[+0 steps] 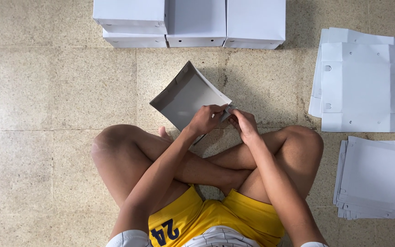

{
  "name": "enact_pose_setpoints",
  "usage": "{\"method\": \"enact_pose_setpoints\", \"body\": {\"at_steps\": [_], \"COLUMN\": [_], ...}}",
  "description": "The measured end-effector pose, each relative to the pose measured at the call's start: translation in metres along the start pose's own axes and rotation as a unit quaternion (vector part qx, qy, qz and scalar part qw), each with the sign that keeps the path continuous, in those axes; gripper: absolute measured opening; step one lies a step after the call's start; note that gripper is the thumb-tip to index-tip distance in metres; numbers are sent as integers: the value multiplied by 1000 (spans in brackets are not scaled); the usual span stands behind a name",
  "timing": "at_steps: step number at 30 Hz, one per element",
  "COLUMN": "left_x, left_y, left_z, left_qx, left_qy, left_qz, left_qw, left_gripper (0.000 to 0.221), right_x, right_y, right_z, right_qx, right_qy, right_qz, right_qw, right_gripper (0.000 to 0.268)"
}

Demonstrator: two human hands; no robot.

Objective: Folding flat cardboard templates into assembled boxes while sitting on the floor.

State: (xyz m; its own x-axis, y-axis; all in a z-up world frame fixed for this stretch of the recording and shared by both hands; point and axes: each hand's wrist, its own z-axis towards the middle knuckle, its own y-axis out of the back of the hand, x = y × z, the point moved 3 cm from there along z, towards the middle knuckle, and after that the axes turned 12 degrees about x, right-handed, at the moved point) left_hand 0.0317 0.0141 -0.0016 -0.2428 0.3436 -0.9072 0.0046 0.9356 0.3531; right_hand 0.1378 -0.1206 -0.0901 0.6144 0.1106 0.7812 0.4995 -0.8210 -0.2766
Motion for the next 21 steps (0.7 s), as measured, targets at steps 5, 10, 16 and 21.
{"method": "enact_pose_setpoints", "body": {"at_steps": [5,10,16,21], "left_x": [4,19,12,17], "left_y": [-4,-9,-7,-7], "left_z": [1,9,7,5], "left_qx": [2,12,8,6], "left_qy": [-7,-5,-8,11], "left_qz": [-1,11,5,-5], "left_qw": [1000,1000,1000,1000], "left_gripper": [39,39,39,37], "right_x": [-3,-10,-13,-16], "right_y": [0,9,9,11], "right_z": [1,10,11,11], "right_qx": [-4,-13,-13,-17], "right_qy": [-2,13,22,32], "right_qz": [-6,-38,-28,-35], "right_qw": [1000,999,999,999], "right_gripper": [16,17,21,25]}}
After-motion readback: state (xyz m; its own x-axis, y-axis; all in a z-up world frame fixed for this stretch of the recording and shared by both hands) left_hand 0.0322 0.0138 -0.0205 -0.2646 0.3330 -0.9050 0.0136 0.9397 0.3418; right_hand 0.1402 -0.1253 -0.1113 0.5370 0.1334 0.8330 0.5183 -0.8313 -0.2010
